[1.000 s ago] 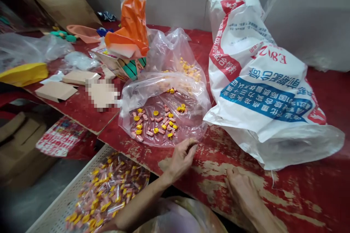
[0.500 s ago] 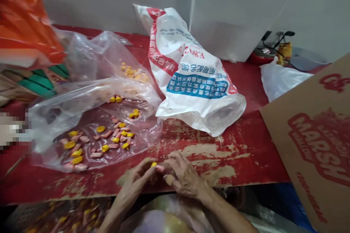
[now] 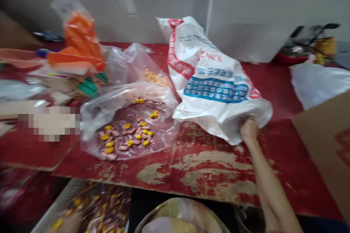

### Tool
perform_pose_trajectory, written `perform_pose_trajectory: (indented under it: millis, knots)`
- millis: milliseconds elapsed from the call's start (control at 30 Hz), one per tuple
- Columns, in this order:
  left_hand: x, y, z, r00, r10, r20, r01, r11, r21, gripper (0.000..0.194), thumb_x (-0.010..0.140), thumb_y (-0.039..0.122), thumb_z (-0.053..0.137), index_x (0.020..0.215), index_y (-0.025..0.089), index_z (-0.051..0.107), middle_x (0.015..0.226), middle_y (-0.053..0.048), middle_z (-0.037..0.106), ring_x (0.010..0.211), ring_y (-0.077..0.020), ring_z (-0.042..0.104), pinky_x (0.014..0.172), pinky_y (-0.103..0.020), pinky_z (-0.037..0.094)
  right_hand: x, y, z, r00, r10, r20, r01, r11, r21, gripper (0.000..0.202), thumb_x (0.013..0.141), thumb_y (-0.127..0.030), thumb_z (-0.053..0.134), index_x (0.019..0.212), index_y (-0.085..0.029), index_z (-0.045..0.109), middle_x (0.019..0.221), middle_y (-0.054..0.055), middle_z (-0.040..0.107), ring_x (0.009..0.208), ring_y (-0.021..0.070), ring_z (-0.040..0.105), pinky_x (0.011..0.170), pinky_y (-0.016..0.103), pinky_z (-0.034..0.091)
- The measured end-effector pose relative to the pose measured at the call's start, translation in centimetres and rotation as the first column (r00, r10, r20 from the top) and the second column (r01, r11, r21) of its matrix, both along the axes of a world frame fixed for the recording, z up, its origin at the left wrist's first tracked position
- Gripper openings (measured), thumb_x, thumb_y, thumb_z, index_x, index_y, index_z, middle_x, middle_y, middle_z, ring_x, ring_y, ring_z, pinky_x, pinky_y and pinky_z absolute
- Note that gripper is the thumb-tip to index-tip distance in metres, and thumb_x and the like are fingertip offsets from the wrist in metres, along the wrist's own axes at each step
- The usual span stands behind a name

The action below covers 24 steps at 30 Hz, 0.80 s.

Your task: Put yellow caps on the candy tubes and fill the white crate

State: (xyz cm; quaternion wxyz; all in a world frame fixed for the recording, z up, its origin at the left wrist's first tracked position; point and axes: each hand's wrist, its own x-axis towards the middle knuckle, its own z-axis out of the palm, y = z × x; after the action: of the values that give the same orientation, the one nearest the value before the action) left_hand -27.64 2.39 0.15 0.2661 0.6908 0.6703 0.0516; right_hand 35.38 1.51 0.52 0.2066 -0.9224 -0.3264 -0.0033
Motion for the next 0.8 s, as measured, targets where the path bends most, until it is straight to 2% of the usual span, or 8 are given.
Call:
perform_pose_trajectory:
  millis: [100, 133, 200, 300, 433, 567, 667, 800]
  knots:
    - [1.5, 0.5, 1.9, 0.999, 0.026, -0.027, -0.028, 0.997, -0.074, 0.026, 0.074, 0.038, 0.048, 0.073, 0.023, 0.07, 0.077, -0.008, 0.073, 0.076, -0.0281, 0.068, 0.067, -0.034, 0.05, 1.3, 1.4, 0.1, 0.994, -0.098, -0.048, 0.094, 0.993, -0.069, 0.052, 0.079, -0.039, 0.047, 0.108, 0.003, 0.06, 0.085, 0.031, 0.057, 0.086, 0.0435, 0.056, 0.065, 0.051, 0.038]
    - [2.6, 1.0, 2.9, 1.0, 0.01, 0.009, -0.01, 0.999, -0.046, 0.03, 0.079, 0.039, 0.044, 0.075, 0.023, 0.069, 0.077, -0.005, 0.072, 0.076, -0.0248, 0.067, 0.07, -0.031, 0.049, 1.8, 1.8, 0.0, 0.993, -0.106, -0.055, 0.102, 0.992, -0.077, 0.056, 0.078, -0.042, 0.048, 0.11, 0.002, 0.06, 0.088, 0.032, 0.056, 0.087, 0.0448, 0.055, 0.065, 0.052, 0.037]
    - [5.3, 3.1, 4.9, 0.994, -0.005, 0.113, -0.006, 0.995, 0.098, 0.034, 0.084, 0.043, 0.041, 0.079, 0.022, 0.068, 0.08, -0.003, 0.071, 0.077, -0.0203, 0.065, 0.071, -0.026, 0.047, 2.6, 2.1, -0.3, 0.992, -0.11, -0.064, 0.107, 0.993, -0.047, 0.066, 0.075, -0.051, 0.049, 0.114, 0.001, 0.059, 0.093, 0.033, 0.055, 0.088, 0.0468, 0.054, 0.066, 0.055, 0.035]
    - [10.4, 8.6, 6.7, 0.975, -0.076, 0.209, 0.006, 0.948, 0.317, 0.032, 0.087, 0.039, 0.044, 0.084, 0.019, 0.068, 0.08, -0.003, 0.07, 0.074, -0.0166, 0.062, 0.07, -0.024, 0.045, 2.8, 1.4, -0.4, 0.993, -0.025, -0.116, 0.027, 1.0, 0.016, 0.082, 0.067, -0.063, 0.051, 0.119, 0.0, 0.057, 0.096, 0.031, 0.056, 0.091, 0.0501, 0.053, 0.067, 0.056, 0.035]
    - [16.6, 17.9, 5.5, 0.996, -0.015, 0.083, -0.023, 0.897, 0.441, 0.02, 0.084, 0.019, 0.05, 0.086, 0.016, 0.069, 0.087, -0.006, 0.069, 0.082, -0.0169, 0.063, 0.077, -0.024, 0.045, -0.4, -1.2, 0.3, 0.966, 0.05, -0.254, -0.033, 0.997, 0.071, 0.085, 0.063, -0.064, 0.045, 0.122, -0.003, 0.055, 0.093, 0.025, 0.059, 0.095, 0.0484, 0.053, 0.071, 0.054, 0.039]
    - [20.5, 25.2, 3.2, 0.995, 0.074, 0.07, -0.099, 0.874, 0.475, 0.03, 0.082, 0.006, 0.044, 0.101, 0.011, 0.066, 0.107, -0.016, 0.066, 0.091, -0.022, 0.063, 0.08, -0.029, 0.047, -6.3, -4.8, -0.5, 0.891, -0.009, -0.454, 0.135, 0.96, 0.247, 0.069, 0.058, -0.062, 0.053, 0.113, -0.02, 0.057, 0.092, 0.016, 0.062, 0.09, 0.0401, 0.057, 0.072, 0.051, 0.045]
    - [21.9, 28.2, 2.6, 0.992, 0.106, 0.068, -0.126, 0.863, 0.489, 0.031, 0.08, 0.002, 0.044, 0.101, 0.008, 0.066, 0.105, -0.02, 0.066, 0.09, -0.0248, 0.064, 0.08, -0.033, 0.047, -9.9, -7.4, -2.6, 0.757, 0.08, -0.648, 0.212, 0.908, 0.36, 0.071, 0.052, -0.06, 0.064, 0.113, -0.025, 0.052, 0.091, 0.01, 0.063, 0.087, 0.0331, 0.06, 0.07, 0.043, 0.049]
    - [22.2, 29.4, 2.8, 0.993, 0.07, 0.095, -0.109, 0.862, 0.495, 0.02, 0.084, 0.009, 0.046, 0.082, 0.005, 0.065, 0.084, -0.018, 0.068, 0.085, -0.0245, 0.064, 0.079, -0.034, 0.047, -13.2, -9.3, -3.8, 0.578, 0.239, -0.781, 0.19, 0.89, 0.413, 0.076, 0.051, -0.051, 0.077, 0.115, -0.02, 0.05, 0.091, 0.007, 0.065, 0.089, 0.0262, 0.061, 0.072, 0.033, 0.051]
